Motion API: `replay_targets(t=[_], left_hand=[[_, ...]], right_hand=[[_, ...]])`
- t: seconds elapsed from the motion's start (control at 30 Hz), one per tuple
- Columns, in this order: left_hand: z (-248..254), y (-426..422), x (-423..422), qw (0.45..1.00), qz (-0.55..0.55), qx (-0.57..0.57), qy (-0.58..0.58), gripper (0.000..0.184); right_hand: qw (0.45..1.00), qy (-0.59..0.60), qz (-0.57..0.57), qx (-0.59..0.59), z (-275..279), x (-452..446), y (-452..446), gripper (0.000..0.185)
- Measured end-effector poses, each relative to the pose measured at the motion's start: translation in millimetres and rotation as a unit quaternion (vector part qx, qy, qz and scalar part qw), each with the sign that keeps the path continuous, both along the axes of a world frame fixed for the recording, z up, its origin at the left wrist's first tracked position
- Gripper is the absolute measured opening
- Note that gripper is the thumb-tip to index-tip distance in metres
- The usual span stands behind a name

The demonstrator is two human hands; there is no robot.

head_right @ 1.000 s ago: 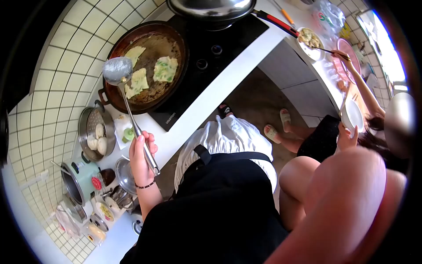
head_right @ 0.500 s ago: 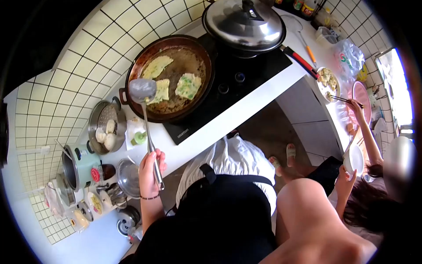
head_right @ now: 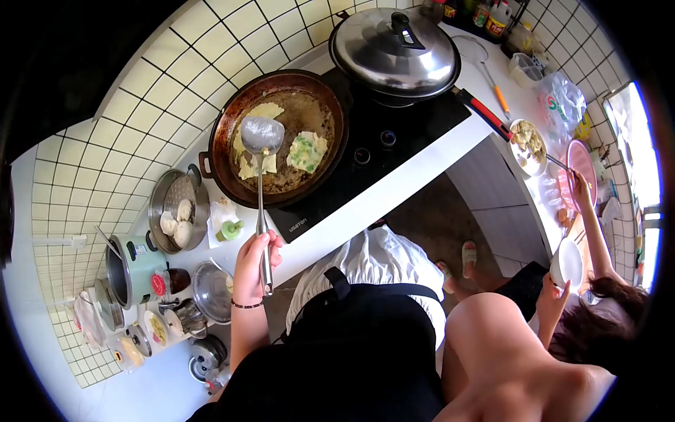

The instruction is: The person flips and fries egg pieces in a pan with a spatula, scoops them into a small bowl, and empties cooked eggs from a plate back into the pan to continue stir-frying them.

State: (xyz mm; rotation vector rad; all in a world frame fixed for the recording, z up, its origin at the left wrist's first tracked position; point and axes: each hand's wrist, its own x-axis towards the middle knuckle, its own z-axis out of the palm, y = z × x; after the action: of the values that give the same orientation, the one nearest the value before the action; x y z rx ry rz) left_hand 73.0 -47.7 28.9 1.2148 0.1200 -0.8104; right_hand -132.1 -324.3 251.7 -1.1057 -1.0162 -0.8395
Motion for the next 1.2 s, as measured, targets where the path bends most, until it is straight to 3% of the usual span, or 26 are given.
replay_targets(t=[1.0, 1.2], left_hand=[[-12, -4, 4, 0.995, -0.039, 0.081, -0.044, 0.013], [-8, -6, 6, 0.994, -0.039, 0.083, -0.052, 0.013]], right_hand=[[0.998, 0.027, -0.039, -0.044, 18, -6, -19, 0.04], [0.998, 0.001, 0.008, -0.057, 34, -19, -31, 0.044]])
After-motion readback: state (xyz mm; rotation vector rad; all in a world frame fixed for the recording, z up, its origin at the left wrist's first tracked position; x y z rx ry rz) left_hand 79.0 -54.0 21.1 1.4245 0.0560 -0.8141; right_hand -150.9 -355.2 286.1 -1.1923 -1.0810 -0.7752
